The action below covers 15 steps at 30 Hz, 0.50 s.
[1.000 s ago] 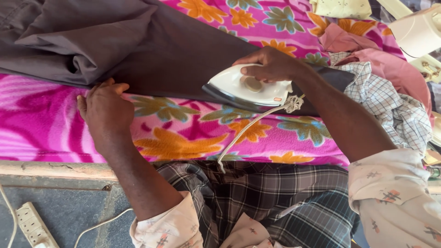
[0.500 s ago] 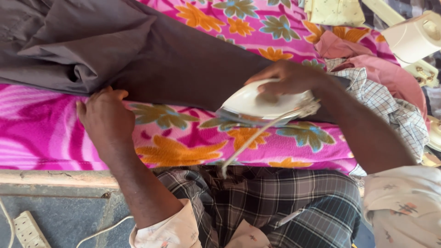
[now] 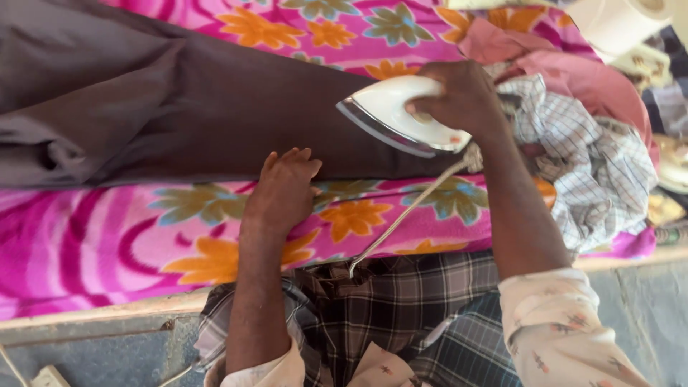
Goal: The person irons a pair of dark trousers laid out on a floral-patterned cloth. They use a white electric iron to smooth the fabric, repeatedly adjusting and folding the garment to press different sections.
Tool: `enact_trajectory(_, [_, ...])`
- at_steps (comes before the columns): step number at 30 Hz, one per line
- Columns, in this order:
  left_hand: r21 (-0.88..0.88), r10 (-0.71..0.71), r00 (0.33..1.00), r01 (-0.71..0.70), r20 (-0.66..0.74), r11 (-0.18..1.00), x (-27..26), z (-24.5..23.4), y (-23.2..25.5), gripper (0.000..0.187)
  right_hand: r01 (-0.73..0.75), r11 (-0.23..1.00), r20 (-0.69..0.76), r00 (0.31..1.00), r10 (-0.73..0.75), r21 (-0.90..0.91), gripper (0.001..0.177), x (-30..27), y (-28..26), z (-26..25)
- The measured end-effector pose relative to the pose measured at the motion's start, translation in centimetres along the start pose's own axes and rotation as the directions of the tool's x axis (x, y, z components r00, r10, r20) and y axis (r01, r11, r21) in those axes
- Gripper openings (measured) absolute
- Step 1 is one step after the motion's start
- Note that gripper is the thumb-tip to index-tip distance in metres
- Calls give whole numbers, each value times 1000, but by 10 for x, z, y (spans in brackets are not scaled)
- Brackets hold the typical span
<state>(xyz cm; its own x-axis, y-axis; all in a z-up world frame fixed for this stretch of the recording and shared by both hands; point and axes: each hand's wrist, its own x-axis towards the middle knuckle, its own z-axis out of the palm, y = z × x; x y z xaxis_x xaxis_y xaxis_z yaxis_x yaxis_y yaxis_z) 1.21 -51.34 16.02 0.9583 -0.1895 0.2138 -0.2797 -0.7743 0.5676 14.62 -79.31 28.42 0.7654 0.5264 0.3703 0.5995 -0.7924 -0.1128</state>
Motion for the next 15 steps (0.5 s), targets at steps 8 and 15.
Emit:
enact_trajectory(8, [86,74,996,-78,49,993,15,40,25,38,69,994,-234,968,-88,-87,31,13,24,21])
enact_trajectory(15, [64,111,991,-106,-78,992,19,34,39,18,79,984,-141,985,-102,-163,30,9,37,51])
